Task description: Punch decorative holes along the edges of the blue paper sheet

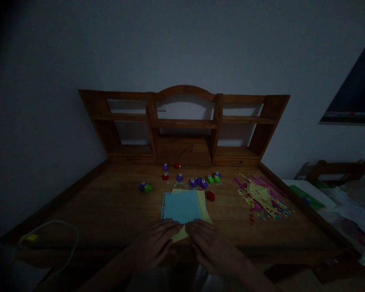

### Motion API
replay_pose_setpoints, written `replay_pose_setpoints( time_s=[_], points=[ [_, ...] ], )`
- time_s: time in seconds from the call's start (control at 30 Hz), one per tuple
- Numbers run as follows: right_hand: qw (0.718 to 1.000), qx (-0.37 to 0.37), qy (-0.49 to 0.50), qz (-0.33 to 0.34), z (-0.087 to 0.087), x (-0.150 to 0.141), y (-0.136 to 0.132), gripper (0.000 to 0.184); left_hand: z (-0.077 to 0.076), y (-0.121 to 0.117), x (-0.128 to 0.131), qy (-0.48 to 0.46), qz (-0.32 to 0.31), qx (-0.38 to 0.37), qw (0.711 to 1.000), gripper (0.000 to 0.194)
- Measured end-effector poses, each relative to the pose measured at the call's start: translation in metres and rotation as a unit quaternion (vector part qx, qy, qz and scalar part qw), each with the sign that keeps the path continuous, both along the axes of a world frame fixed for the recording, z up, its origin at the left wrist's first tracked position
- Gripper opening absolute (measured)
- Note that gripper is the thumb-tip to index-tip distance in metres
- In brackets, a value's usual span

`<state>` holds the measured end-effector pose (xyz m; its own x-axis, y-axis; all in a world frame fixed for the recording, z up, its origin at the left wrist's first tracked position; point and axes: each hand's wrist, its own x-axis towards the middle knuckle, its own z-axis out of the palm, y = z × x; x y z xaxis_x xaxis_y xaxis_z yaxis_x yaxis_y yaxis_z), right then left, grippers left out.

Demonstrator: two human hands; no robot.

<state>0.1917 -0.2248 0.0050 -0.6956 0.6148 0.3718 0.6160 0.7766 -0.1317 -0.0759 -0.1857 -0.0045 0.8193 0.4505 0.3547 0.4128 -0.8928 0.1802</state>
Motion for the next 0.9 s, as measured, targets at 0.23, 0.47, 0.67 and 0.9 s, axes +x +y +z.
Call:
replay_pose_setpoints(
  time_s=[0.23,0.47,0.67,0.9],
  points=[
    [1.000,0.010,-0.010,-0.023,-0.008,0.019,0.000,0.060,0.002,0.007,-0.016,0.029,-0.025,0.004,0.999,0.057],
    [0.998,0.011,-0.006,-0.062,-0.005,0.043,-0.005,0.061,0.008,0.008,-0.039,0.018,0.004,0.007,1.000,0.052],
    [0.991,0.052,0.043,-0.115,-0.007,0.049,-0.011,0.058,0.024,0.000,-0.045,0.014,0.031,0.027,0.999,0.051],
    [0.987,0.057,0.058,-0.136,-0.004,0.035,-0.007,0.062,0.042,0.000,-0.008,0.072,0.000,0.025,0.997,0.057]
  ],
)
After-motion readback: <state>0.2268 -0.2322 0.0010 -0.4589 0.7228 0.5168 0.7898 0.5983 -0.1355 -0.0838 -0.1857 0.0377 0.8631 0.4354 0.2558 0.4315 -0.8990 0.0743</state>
